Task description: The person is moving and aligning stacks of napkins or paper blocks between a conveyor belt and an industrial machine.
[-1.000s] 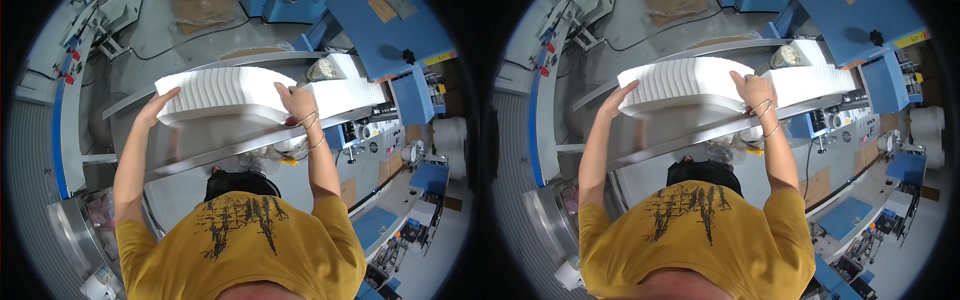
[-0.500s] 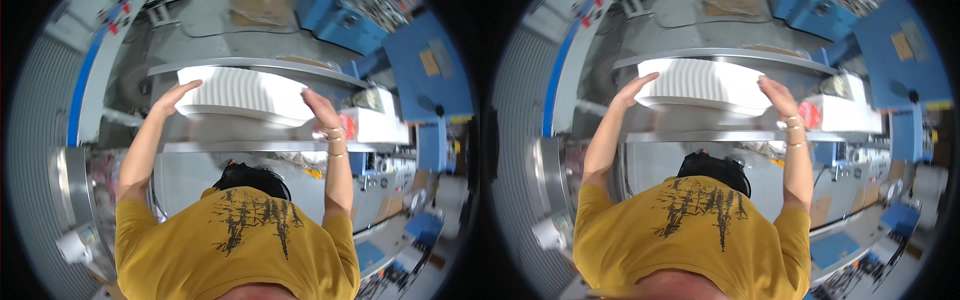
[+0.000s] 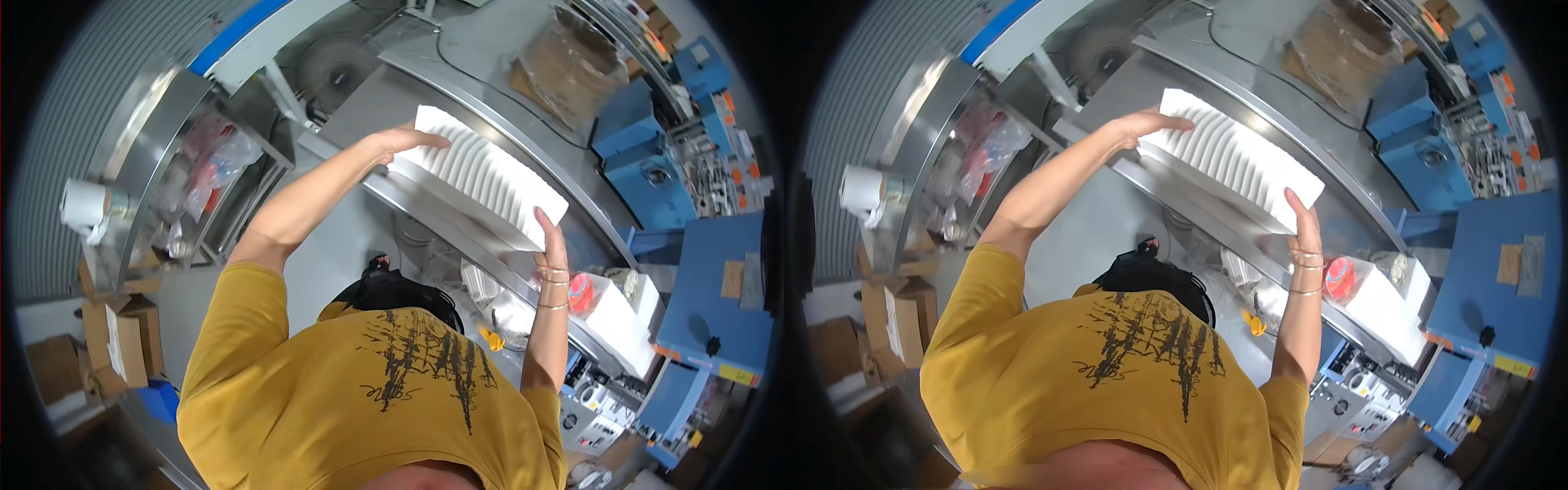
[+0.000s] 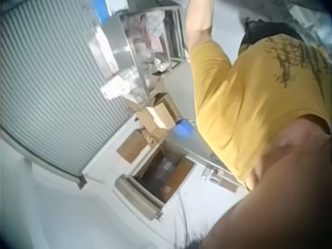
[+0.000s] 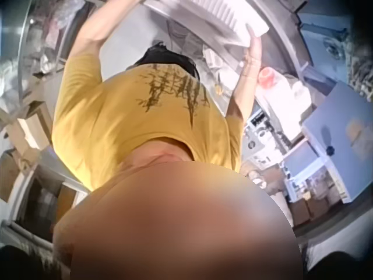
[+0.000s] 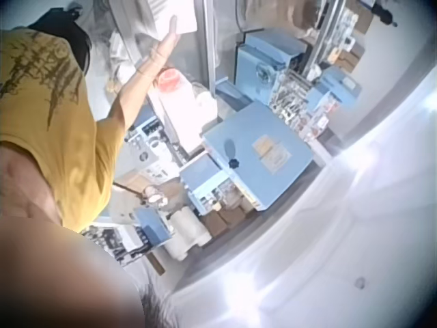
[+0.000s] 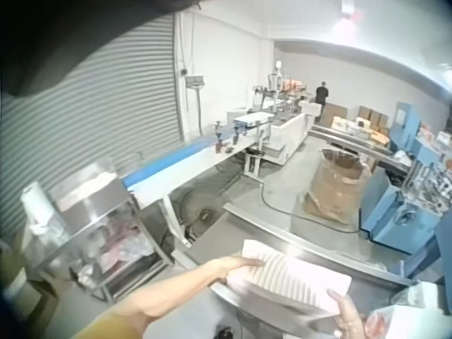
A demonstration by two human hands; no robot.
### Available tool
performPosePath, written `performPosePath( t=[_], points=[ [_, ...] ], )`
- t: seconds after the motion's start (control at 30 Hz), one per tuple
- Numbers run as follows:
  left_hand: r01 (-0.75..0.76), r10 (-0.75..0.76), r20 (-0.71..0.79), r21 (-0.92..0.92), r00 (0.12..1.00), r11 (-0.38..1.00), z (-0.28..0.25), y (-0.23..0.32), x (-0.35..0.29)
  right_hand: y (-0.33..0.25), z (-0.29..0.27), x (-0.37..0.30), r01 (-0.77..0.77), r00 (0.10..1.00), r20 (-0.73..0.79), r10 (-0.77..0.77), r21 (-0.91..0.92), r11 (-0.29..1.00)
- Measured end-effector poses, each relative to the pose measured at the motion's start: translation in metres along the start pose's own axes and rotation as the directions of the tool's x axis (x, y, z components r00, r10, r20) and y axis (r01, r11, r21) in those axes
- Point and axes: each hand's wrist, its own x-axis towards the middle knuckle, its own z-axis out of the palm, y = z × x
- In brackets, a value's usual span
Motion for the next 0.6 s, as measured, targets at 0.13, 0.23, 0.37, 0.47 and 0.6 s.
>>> performPosePath(
  t=[0.13, 0.23, 0.37, 0.47, 0.6],
  points=[
    [0.042, -0.043, -0.098, -0.014, 0.994, 0.999, 0.003, -0.017, -0.008, 0.005, -0.01, -0.004, -0.025, 0.999, -0.048, 0.024, -0.018, 1.0],
    [-0.073, 0.07, -0.075, -0.024, 0.995, 0.997, 0.001, -0.036, 0.008, 0.005, -0.015, -0.011, 0.097, 0.994, -0.046, -0.104, -0.133, 0.986],
    [-0.279, 0.27, -0.07, -0.245, 0.96, 0.928, -0.014, -0.043, -0.001, -0.033, 0.028, -0.009, 0.158, 0.984, 0.091, -0.156, -0.014, 0.987],
    [-0.294, 0.26, -0.183, -0.196, 0.948, 0.935, -0.037, 0.002, -0.065, -0.06, 0.072, 0.0, 0.205, 0.973, 0.131, -0.192, -0.094, 0.974],
    [-0.407, 0.325, -0.362, -0.18, 0.874, 0.895, -0.128, -0.021, -0.104, -0.08, 0.182, 0.025, 0.216, 0.955, 0.242, -0.173, -0.164, 0.962]
  ],
)
